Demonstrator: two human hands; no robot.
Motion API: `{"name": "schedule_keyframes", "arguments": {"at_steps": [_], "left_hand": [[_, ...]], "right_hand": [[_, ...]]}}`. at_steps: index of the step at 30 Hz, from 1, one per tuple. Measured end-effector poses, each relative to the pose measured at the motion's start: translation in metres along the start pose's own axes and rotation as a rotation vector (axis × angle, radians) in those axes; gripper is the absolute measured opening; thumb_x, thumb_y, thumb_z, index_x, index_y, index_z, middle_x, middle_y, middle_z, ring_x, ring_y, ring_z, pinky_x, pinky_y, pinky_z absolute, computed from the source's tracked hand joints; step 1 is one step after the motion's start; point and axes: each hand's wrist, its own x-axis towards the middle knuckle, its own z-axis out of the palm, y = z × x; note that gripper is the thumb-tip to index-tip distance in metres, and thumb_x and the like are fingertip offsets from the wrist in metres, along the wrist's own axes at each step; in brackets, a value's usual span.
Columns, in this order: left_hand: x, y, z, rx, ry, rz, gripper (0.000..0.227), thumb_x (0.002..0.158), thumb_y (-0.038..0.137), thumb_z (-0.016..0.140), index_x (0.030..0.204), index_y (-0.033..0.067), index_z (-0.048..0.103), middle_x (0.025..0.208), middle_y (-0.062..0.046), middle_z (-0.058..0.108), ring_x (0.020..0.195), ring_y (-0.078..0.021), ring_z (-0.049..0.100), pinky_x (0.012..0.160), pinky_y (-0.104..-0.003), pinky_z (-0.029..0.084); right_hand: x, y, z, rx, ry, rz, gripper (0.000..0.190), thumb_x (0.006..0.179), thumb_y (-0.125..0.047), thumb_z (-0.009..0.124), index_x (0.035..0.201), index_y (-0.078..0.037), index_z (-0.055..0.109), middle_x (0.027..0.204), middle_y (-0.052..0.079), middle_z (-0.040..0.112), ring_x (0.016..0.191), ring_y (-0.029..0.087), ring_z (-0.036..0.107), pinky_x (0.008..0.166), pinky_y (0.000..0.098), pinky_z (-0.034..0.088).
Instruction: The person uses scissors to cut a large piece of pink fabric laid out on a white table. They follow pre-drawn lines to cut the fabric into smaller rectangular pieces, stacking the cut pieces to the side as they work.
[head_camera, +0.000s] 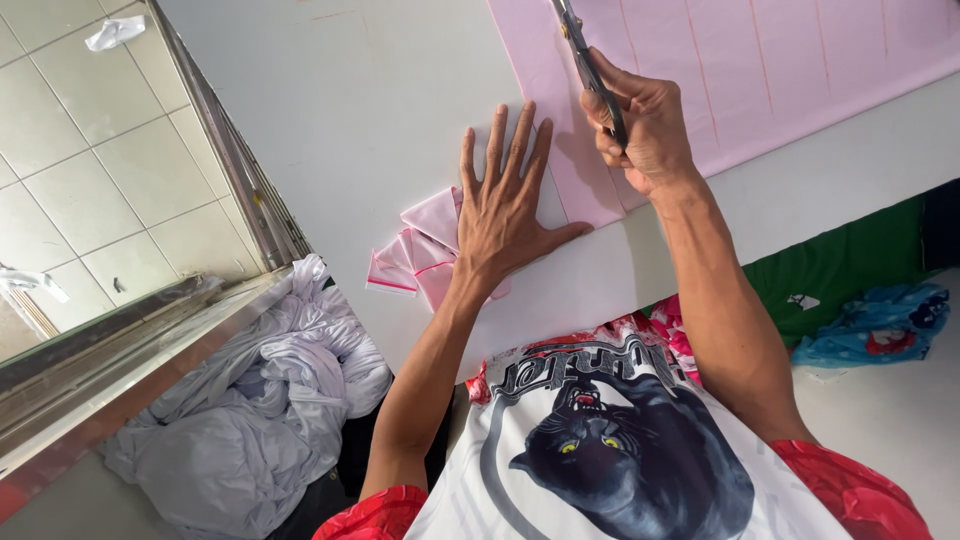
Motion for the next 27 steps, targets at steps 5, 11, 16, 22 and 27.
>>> {"name": "schedule_keyframes", "arguments": {"at_steps": [5,11,16,22,27], "left_hand": [[0.0,0.0,0.002,-0.006,0.009,-0.001,0.118,0.084,0.089,0.076,0.162,0.0089,0.036,0.171,-0.011,0.022,0.16,-0.0374,0.017,0.131,-0.063,0.015],[-0.002,0.001,0.003,-0.032,0.002,-0.01,0.119,0.084,0.087,0.076,0.163,0.0114,0.03,0.172,-0.01,0.021,0.162,-0.037,0.015,0.132,-0.062,0.012],[-0.006,0.003,0.006,-0.021,0.042,0.003,0.12,0.082,0.087,0.074,0.163,0.0097,0.031,0.172,-0.012,0.02,0.161,-0.0367,0.014,0.131,-0.062,0.011],[0.003,-0.013,0.048,-0.152,0.394,-0.011,0.078,0.07,0.062,0.082,0.131,0.0168,0.062,0.148,-0.01,0.051,0.148,-0.0343,0.041,0.124,-0.063,0.024],[0.002,-0.026,0.034,-0.458,0.545,-0.068,0.016,0.078,0.03,0.084,0.081,0.0199,0.071,0.098,0.004,0.071,0.112,-0.0214,0.067,0.113,-0.057,0.037]], "right_hand": [[-0.003,-0.01,0.004,0.054,-0.037,-0.055,0.039,0.107,-0.007,0.057,0.144,-0.019,0.063,0.078,-0.003,0.049,0.052,0.001,0.036,0.034,0.0123,0.019],[0.005,-0.014,0.011,0.085,-0.009,-0.042,0.049,0.094,-0.011,0.074,0.142,-0.015,0.064,0.079,-0.004,0.058,0.049,0.002,0.036,0.034,0.0137,0.019],[0.011,0.002,0.01,0.042,-0.035,-0.111,0.044,0.104,0.003,0.058,0.144,-0.013,0.062,0.087,0.005,0.071,0.049,0.003,0.043,0.032,0.0163,0.029],[0.017,0.008,0.028,-0.005,0.021,-0.241,0.044,0.1,-0.011,0.066,0.142,-0.002,0.058,0.063,0.01,0.055,0.036,0.012,0.048,0.026,0.0214,0.028],[-0.049,0.016,0.015,-0.059,0.059,-0.258,0.053,0.091,-0.002,0.071,0.142,-0.003,0.058,0.058,0.01,0.054,0.03,0.015,0.044,0.023,0.0231,0.029]]}}
